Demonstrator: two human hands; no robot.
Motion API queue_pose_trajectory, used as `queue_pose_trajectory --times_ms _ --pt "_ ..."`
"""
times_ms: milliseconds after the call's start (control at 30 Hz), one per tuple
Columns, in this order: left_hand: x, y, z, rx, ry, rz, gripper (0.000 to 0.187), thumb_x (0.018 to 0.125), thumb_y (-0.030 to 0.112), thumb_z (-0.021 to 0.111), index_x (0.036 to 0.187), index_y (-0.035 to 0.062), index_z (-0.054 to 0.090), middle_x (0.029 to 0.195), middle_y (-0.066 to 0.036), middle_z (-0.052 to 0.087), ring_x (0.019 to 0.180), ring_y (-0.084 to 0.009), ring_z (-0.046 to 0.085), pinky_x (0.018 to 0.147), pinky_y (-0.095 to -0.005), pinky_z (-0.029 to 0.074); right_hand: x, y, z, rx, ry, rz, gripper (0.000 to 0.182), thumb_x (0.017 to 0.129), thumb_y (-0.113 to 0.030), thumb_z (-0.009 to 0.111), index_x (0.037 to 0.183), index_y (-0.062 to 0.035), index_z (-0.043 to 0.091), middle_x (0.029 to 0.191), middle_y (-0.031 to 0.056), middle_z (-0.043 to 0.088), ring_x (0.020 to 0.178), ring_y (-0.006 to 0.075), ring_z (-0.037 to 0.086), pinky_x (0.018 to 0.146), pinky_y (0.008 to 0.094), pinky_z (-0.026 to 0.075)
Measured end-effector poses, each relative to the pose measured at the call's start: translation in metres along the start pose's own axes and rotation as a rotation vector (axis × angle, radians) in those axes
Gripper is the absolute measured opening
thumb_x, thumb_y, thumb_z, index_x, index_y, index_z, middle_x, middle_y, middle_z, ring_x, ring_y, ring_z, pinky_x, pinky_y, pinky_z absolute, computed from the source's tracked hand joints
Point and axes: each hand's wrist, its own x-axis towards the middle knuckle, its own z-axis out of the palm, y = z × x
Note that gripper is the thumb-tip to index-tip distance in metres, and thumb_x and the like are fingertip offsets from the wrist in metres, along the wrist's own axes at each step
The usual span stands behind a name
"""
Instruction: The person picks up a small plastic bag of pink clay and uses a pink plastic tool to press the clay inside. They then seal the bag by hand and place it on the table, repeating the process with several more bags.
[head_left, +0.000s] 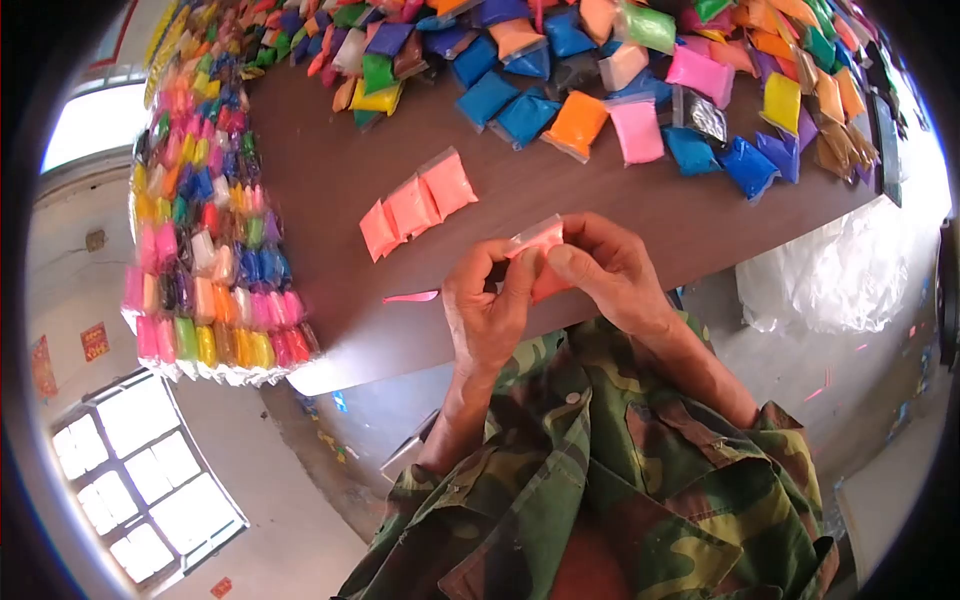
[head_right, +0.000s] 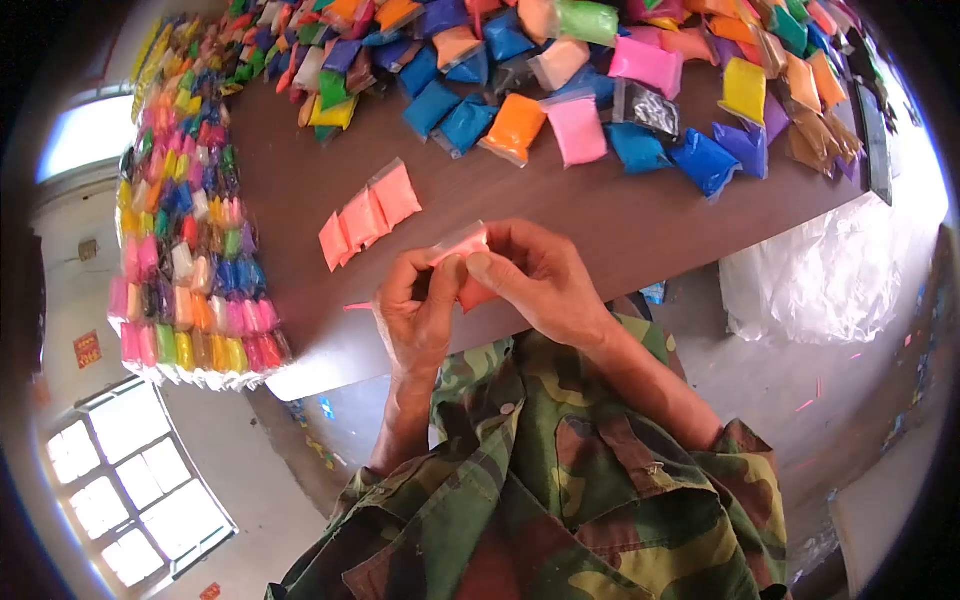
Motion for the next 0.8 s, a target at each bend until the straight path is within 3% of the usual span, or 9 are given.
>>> queue_pose_trajectory --times_ms 200,467,567,800 --pt "-0.016 0.009 -0.004 -0.253 0.031 -0.143 0.023 0.1 0.018 0.083 0.107 -0.0023 0.074 0.084 -0.001 0.073 0.075 -0.0078 0.061 0.066 -0.029 0.051 0.005 0.019 0.009 -0.13 0.07 -0.117 0.02 0.109 -0.014 0.072 0.12 0.0025 0.076 0.105 0.0028 0.077 0.095 0.0058 0.066 0.084 0.0241 0.056" --pt "-0.031 -0.01 -0.026 -0.106 0.028 -0.163 0.022 0.1 0.017 0.081 0.099 -0.0036 0.073 0.081 -0.003 0.072 0.076 -0.0077 0.061 0.067 -0.0291 0.05 0.0 0.02 0.032 -0.054 -0.015 -0.033 0.024 0.11 -0.015 0.072 0.126 0.0025 0.074 0.107 0.0045 0.077 0.095 0.0091 0.07 0.083 0.0242 0.056" --pt "-0.033 -0.01 -0.029 -0.176 0.048 -0.169 0.022 0.101 0.016 0.081 0.104 -0.0042 0.074 0.085 -0.003 0.075 0.078 -0.0088 0.064 0.07 -0.0292 0.053 -0.003 0.011 0.026 -0.217 -0.106 0.105 0.026 0.11 -0.016 0.071 0.129 0.0021 0.072 0.109 0.0051 0.077 0.096 0.0101 0.072 0.082 0.0241 0.056" --pt "-0.036 -0.004 -0.024 -0.299 -0.004 -0.243 0.025 0.101 0.013 0.08 0.116 -0.0063 0.074 0.096 -0.007 0.079 0.085 -0.0093 0.069 0.08 -0.0281 0.057 -0.005 0.037 0.016 -0.186 0.024 -0.011 0.026 0.109 -0.021 0.074 0.123 0.0013 0.077 0.101 0.0013 0.077 0.09 0.0072 0.068 0.078 0.0241 0.054"
